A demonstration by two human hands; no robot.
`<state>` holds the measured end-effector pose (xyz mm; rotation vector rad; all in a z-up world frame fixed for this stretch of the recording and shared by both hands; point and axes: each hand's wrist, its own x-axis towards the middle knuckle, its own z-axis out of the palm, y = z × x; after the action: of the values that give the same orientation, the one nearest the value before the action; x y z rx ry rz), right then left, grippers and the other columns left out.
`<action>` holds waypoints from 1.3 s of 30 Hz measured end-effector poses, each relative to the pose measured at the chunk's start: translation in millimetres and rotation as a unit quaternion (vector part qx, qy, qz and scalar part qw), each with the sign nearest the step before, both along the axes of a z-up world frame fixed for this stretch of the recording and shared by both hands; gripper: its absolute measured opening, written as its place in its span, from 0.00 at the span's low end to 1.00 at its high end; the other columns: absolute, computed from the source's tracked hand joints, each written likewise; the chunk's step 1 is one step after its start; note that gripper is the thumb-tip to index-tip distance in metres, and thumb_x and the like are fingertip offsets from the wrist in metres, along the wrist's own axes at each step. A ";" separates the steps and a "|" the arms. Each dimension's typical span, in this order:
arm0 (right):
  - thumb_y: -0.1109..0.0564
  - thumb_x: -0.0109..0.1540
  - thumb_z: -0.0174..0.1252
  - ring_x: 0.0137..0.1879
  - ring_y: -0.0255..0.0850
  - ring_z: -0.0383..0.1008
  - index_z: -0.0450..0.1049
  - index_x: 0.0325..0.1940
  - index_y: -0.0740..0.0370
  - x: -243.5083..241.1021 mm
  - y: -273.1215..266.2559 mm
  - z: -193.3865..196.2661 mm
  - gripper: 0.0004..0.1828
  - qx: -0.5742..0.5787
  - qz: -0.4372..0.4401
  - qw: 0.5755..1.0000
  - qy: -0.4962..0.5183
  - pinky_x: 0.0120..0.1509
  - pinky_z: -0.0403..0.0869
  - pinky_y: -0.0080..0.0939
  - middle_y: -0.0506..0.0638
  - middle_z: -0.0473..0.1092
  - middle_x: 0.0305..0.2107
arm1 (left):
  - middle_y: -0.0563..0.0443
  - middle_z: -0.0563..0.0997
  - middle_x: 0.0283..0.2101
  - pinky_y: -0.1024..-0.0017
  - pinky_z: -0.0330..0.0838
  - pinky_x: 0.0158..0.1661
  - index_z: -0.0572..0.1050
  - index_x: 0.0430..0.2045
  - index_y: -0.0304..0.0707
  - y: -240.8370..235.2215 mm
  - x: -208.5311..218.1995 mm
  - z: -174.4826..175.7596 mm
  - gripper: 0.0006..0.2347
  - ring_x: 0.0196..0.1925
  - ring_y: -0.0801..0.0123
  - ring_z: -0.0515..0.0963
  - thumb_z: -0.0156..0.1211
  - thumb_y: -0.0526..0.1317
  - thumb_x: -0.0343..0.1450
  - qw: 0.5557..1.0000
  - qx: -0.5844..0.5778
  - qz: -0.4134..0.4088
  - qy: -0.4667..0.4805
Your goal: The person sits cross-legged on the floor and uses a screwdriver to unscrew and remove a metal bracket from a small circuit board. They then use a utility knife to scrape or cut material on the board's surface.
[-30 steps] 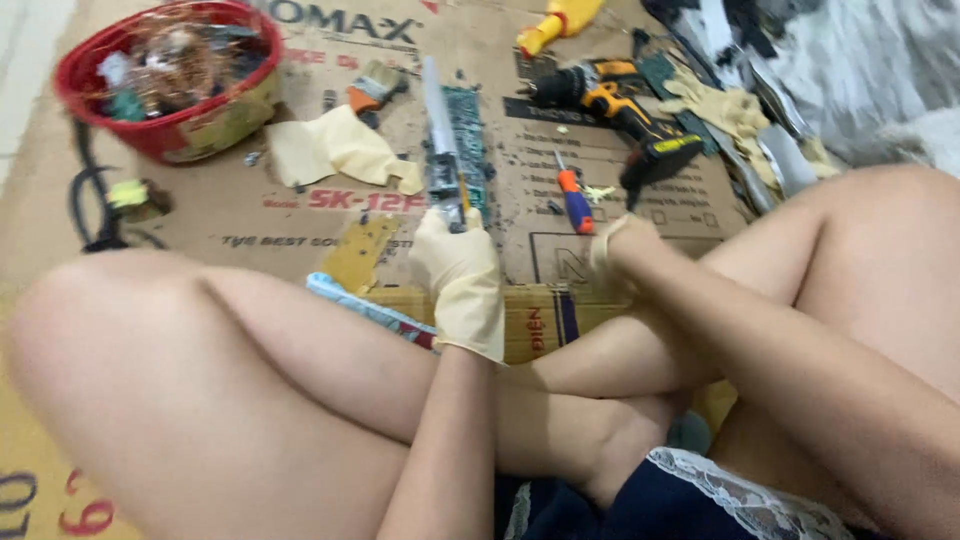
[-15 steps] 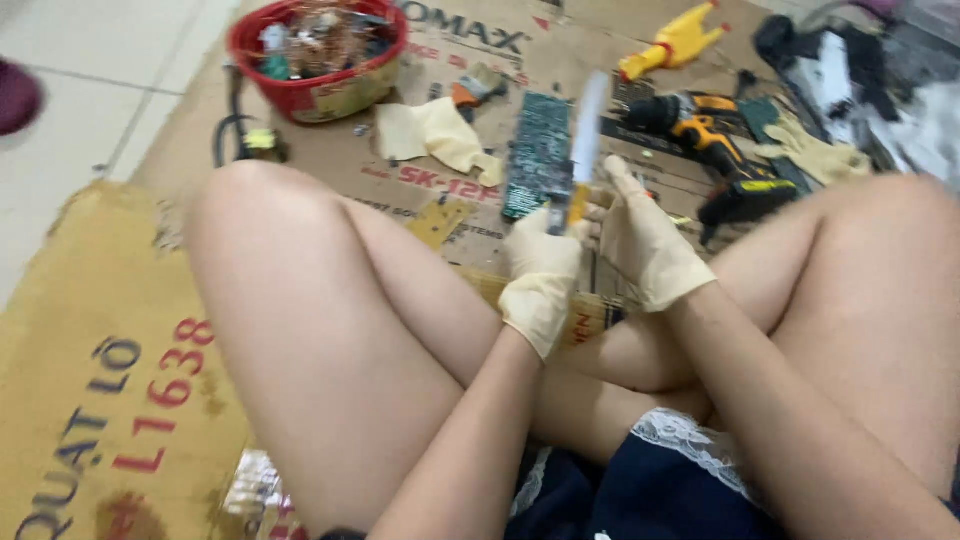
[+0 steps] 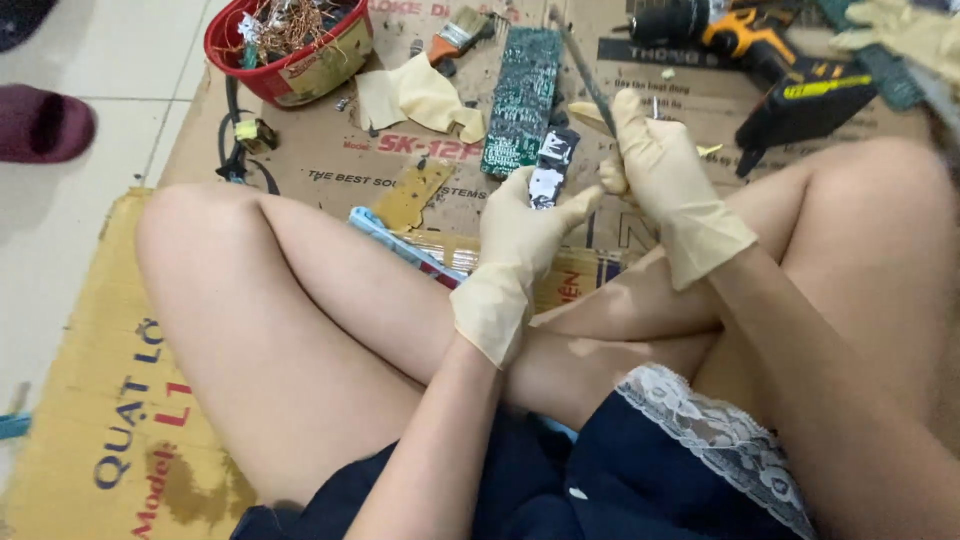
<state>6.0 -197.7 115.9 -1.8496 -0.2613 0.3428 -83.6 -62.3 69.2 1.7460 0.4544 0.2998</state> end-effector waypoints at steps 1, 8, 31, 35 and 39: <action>0.37 0.71 0.46 0.25 0.28 0.62 0.79 0.63 0.58 -7.0 -0.3 1.3 0.29 0.025 0.023 0.999 0.009 0.30 0.63 0.29 0.41 0.64 0.19 | 0.55 0.82 0.27 0.76 0.71 0.30 0.78 0.36 0.34 -1.1 0.8 -1.4 0.14 0.26 0.79 0.76 0.70 0.44 0.65 0.998 -0.065 0.003 -0.025; 0.48 0.70 0.52 0.27 0.26 0.59 0.66 0.73 0.56 -25.9 -13.6 18.0 0.27 0.096 0.162 0.982 -0.021 0.29 0.60 0.28 0.37 0.61 0.22 | 0.58 0.77 0.24 0.80 0.65 0.27 0.77 0.42 0.30 8.3 -7.3 0.0 0.10 0.24 0.82 0.72 0.51 0.39 0.78 0.992 -0.080 0.016 -0.101; 0.57 0.67 0.60 0.25 0.22 0.53 0.75 0.64 0.54 -46.4 14.0 11.4 0.20 0.031 0.050 0.994 -0.090 0.25 0.56 0.28 0.33 0.61 0.20 | 0.59 0.75 0.25 0.80 0.65 0.26 0.77 0.39 0.29 8.5 -21.0 13.3 0.08 0.24 0.83 0.71 0.52 0.37 0.77 0.991 -0.090 0.038 -0.093; 0.57 0.66 0.61 0.24 0.22 0.56 0.76 0.62 0.57 -50.0 15.9 7.8 0.19 0.023 0.015 0.993 -0.118 0.25 0.59 0.28 0.36 0.67 0.20 | 0.57 0.76 0.24 0.79 0.66 0.25 0.78 0.41 0.31 1.9 -21.7 18.0 0.08 0.23 0.82 0.72 0.52 0.37 0.76 0.994 -0.056 0.062 -0.070; 0.56 0.66 0.61 0.23 0.22 0.57 0.77 0.60 0.57 -53.9 20.9 8.9 0.18 0.008 -0.017 0.995 -0.096 0.24 0.61 0.28 0.38 0.68 0.19 | 0.55 0.78 0.23 0.78 0.69 0.26 0.78 0.41 0.32 -6.8 -21.7 21.0 0.08 0.23 0.81 0.74 0.53 0.37 0.77 0.994 0.021 0.087 -0.068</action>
<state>-47.9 -176.7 124.8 -1.8715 -0.3619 0.1383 -105.3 -69.1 90.2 1.7174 0.5045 0.5537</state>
